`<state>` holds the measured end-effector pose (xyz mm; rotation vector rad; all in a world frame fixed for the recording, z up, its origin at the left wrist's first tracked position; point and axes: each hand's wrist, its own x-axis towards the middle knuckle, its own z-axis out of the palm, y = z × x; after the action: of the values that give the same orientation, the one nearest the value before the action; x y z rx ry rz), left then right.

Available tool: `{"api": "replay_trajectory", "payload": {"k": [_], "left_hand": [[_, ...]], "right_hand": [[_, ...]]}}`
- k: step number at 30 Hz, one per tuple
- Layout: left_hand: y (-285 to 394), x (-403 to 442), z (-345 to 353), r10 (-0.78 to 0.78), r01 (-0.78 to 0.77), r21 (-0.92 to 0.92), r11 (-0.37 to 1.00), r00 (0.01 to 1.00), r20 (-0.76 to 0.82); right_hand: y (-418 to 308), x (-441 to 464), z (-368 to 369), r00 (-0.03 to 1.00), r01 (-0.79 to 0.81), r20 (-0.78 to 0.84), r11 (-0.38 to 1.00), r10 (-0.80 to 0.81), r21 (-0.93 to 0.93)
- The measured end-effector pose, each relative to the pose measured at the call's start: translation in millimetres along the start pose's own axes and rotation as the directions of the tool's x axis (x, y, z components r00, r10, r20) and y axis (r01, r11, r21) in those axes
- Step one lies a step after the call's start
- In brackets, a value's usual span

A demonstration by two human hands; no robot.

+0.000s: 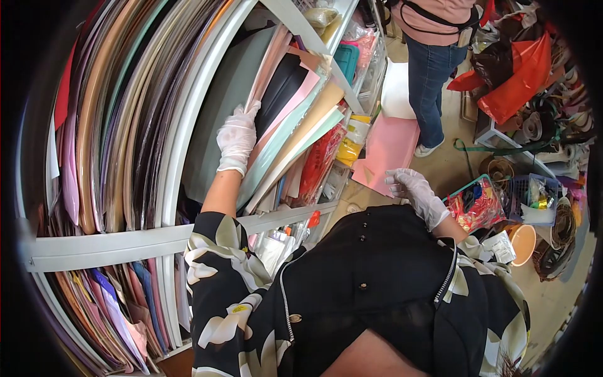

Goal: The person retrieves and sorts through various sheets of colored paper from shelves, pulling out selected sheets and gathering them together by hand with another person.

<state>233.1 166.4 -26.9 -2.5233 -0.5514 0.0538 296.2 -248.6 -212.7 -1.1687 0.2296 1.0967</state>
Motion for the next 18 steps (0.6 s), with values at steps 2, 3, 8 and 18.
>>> {"api": "replay_trajectory", "payload": {"k": [2,3,8,18], "left_hand": [[7,-2,-17,-0.018,0.018,-0.005,1.0,1.0,-0.003],[9,-3,-23,-0.027,0.027,-0.008,1.0,1.0,-0.006],[5,4,-32,-0.17,0.201,-0.208,0.957,0.972,0.16],[-6,22,-11,-0.329,0.354,-0.114,0.928,0.925,0.191]], "right_hand": [[-2,-3,-1,1.0,-0.002,-0.015,1.0,0.002,-0.013],[-3,-3,-1,1.0,0.007,-0.004,1.0,-0.007,-0.019],[-2,-2,-1,0.999,0.04,0.031,0.999,-0.041,0.004],[-4,-23,-3,0.998,0.059,0.018,0.998,-0.059,-0.001]]}}
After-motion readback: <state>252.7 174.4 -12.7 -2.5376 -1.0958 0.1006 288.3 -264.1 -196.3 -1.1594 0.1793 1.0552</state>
